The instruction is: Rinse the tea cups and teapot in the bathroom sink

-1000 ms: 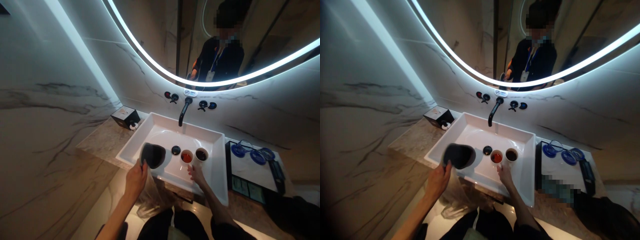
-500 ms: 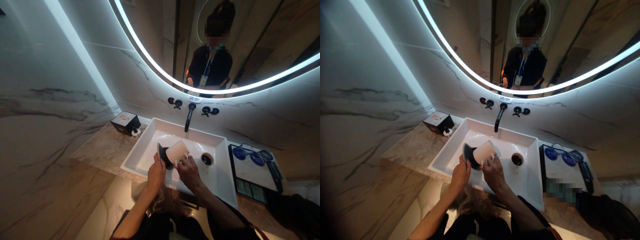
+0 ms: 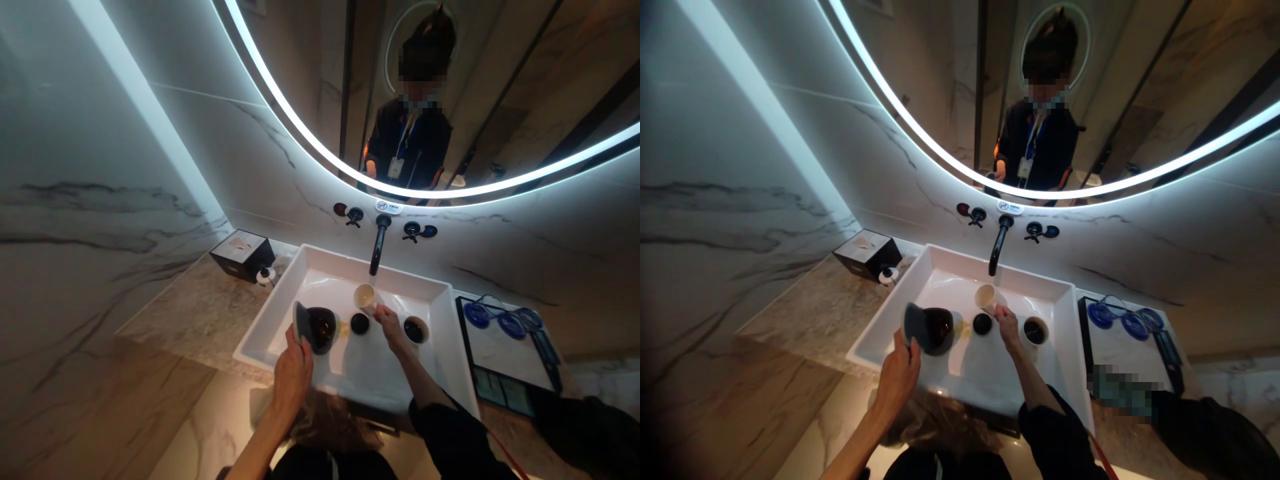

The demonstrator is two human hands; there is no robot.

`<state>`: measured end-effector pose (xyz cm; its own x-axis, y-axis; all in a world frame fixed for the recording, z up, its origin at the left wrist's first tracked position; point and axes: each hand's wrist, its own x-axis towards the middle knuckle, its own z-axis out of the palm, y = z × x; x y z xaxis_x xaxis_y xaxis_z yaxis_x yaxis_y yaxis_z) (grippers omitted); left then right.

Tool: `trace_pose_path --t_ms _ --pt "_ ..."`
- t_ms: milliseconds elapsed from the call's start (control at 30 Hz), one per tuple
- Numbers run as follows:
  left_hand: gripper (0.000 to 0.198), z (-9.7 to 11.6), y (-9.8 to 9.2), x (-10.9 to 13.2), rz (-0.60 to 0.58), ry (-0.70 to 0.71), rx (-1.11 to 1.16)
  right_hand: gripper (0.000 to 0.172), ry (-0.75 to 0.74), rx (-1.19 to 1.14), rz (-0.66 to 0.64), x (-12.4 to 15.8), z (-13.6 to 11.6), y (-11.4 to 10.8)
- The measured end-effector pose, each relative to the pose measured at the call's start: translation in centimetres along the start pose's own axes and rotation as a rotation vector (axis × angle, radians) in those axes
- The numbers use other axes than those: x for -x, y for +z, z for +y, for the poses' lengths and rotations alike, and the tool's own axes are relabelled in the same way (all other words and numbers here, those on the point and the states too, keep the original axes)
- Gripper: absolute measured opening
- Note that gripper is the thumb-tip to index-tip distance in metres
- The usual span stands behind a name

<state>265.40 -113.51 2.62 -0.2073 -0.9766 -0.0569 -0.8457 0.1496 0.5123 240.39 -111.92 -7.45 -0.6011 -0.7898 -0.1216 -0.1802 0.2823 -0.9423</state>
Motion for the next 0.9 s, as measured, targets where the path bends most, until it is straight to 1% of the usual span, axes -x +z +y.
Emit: trace_pose_path --t_ms 100,167,233,300,367,433,467,500,533,567,600,633,667,733,767,833,900 --pt "0.044 -0.6 -0.1 0.1 0.023 -0.037 -0.03 0.07 0.081 -0.185 -0.068 -2.1 2.4 1.2" --pt "0.042 -0.8 -0.3 0.1 0.016 -0.052 -0.026 0.071 0.102 -0.262 -0.109 -2.7 3.3 2.0" --pt "0.041 -0.7 -0.5 0.1 0.003 -0.063 -0.004 0.07 0.108 -0.283 -0.136 -3.0 3.5 2.3" --pt "0.04 -0.5 -0.7 0.0 -0.014 -0.078 0.043 0.065 0.113 -0.241 -0.113 -2.9 3.2 2.2" --pt "0.041 -0.2 -1.0 -0.1 -0.038 -0.101 0.102 0.056 0.107 -0.134 -0.008 -2.3 2.2 1.9" --pt "0.04 0.0 -1.3 -0.2 -0.067 -0.139 0.141 0.044 0.056 0.0 0.142 -1.5 0.0 2.1" --pt "0.04 0.1 -1.4 -0.2 -0.079 -0.166 0.151 0.039 0.004 0.056 0.193 -1.3 -1.6 2.5" --pt "0.039 0.1 -1.4 -0.3 -0.092 -0.194 0.157 0.035 -0.064 0.096 0.218 -1.3 -3.5 3.1" --pt "0.04 0.0 -1.5 -0.3 -0.102 -0.218 0.157 0.031 -0.141 0.116 0.204 -1.7 -5.6 3.8" --pt "0.04 0.0 -1.5 -0.3 -0.107 -0.233 0.152 0.028 -0.223 0.119 0.169 -2.6 -8.0 4.7" --pt "0.042 -0.1 -1.5 -0.2 -0.11 -0.238 0.146 0.029 -0.29 0.108 0.145 -3.9 -10.4 5.6" --pt "0.044 -0.2 -1.5 -0.1 -0.111 -0.237 0.136 0.036 -0.325 0.091 0.165 -5.8 -12.8 6.4" --pt "0.047 -0.3 -1.5 0.0 -0.118 -0.234 0.124 0.043 -0.332 0.065 0.214 -8.0 -15.1 7.1" --pt "0.052 -0.4 -1.5 0.3 -0.142 -0.238 0.101 0.049 -0.272 -0.014 0.323 -12.8 -18.8 8.1" --pt "0.053 -0.4 -1.5 0.6 -0.162 -0.245 0.096 0.048 -0.221 -0.07 0.351 -15.1 -20.1 8.5" --pt "0.056 -0.4 -1.6 1.0 -0.203 -0.261 0.106 0.038 -0.082 -0.215 0.367 -18.9 -21.5 9.0" --pt "0.057 -0.4 -1.6 1.5 -0.233 -0.273 0.126 0.032 0.026 -0.385 0.314 -21.1 -21.8 9.5"
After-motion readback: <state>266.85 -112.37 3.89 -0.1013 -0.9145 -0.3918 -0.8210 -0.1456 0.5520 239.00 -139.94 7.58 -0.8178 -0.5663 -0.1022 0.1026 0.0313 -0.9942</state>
